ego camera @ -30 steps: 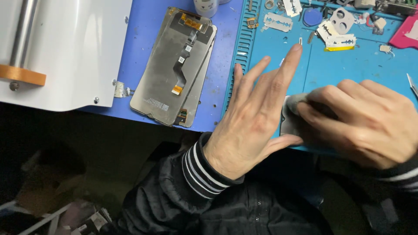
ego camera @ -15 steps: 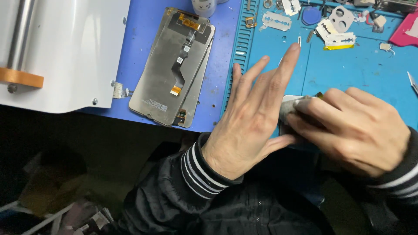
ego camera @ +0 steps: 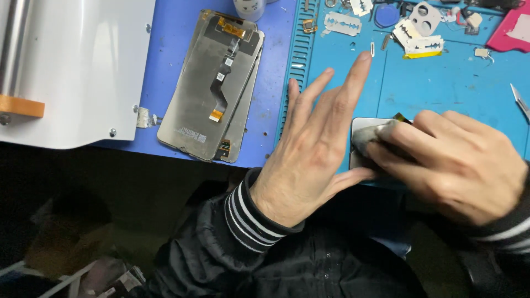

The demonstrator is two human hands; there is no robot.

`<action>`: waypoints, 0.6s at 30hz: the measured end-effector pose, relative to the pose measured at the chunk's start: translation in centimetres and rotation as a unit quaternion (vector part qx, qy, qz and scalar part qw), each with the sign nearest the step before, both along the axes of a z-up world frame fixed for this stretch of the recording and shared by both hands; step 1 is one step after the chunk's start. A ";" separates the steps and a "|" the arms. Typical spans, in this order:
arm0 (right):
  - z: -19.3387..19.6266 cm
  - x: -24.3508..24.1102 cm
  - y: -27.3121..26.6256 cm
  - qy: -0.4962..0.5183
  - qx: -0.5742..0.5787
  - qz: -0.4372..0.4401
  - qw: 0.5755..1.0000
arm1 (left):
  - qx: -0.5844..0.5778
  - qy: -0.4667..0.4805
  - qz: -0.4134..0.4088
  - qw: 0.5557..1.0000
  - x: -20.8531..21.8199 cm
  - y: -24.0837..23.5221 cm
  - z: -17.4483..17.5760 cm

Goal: The person cleans a smartphone screen assembly using a cloth. They wipe the surface of the screen repeatedly, turning it over to clean different areas, while other tools and parts remain on the workbench.

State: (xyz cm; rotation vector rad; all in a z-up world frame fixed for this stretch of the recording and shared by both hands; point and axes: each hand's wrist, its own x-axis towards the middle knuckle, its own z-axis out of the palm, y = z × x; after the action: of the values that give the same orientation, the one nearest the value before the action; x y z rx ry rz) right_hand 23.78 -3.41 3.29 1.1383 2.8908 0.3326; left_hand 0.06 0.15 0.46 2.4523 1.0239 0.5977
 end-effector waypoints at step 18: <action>-0.2 3.5 -1.2 -0.071 -0.001 -0.080 0.994 | 0.019 0.045 -0.011 0.999 0.1 0.3 0.1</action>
State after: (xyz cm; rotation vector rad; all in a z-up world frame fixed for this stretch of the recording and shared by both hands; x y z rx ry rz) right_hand 27.23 -4.60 3.08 1.2790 2.6593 0.3887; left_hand 0.12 0.44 0.60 2.5401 1.0265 0.5087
